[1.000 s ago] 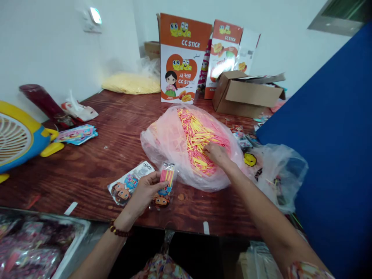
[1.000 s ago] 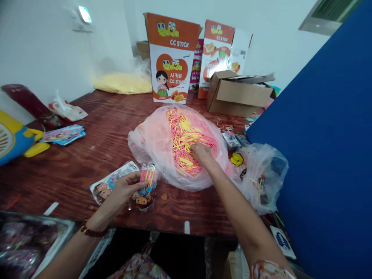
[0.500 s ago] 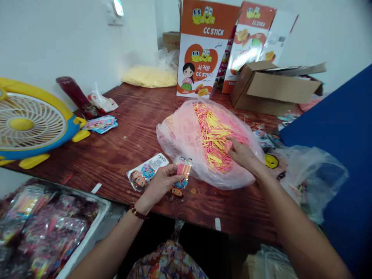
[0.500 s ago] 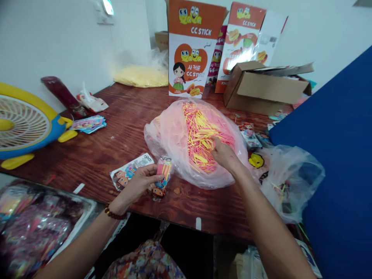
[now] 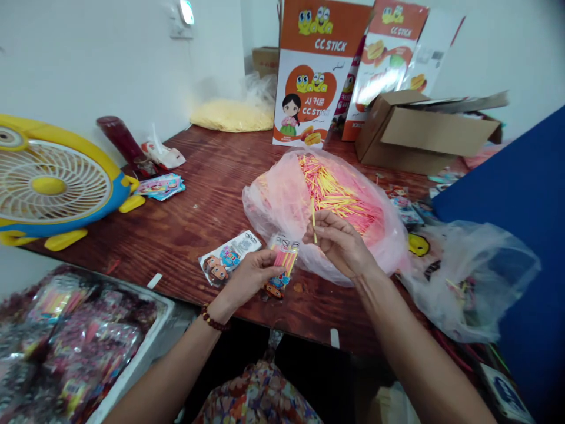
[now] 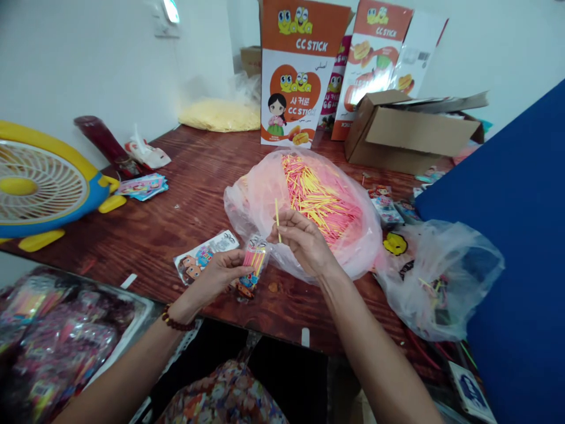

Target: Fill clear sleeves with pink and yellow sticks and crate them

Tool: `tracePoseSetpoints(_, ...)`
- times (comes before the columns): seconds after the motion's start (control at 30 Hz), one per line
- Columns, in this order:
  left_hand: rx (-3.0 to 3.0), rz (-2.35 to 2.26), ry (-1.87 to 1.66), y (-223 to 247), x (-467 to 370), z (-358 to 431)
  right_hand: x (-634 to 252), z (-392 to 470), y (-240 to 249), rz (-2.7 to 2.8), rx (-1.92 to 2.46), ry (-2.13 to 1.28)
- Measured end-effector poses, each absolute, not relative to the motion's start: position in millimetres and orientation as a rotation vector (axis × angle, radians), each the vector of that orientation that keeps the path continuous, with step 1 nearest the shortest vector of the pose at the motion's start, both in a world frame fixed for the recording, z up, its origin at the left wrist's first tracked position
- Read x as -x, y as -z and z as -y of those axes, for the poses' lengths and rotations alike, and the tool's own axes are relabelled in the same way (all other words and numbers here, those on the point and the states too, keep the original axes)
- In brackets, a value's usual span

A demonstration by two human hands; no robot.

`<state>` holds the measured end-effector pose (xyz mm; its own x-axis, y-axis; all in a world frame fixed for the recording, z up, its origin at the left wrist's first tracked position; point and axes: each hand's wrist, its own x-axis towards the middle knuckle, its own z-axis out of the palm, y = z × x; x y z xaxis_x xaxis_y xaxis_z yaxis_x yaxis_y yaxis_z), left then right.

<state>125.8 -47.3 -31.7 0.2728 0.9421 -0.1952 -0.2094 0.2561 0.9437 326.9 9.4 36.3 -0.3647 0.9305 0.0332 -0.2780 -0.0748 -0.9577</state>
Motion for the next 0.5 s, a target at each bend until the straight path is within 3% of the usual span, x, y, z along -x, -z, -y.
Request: tracePoseSetpoints(0.5, -1.008, -0.974, -0.931, 26, -123, 49, -302, -3, -12, 1.425, 0.907, -1.308)
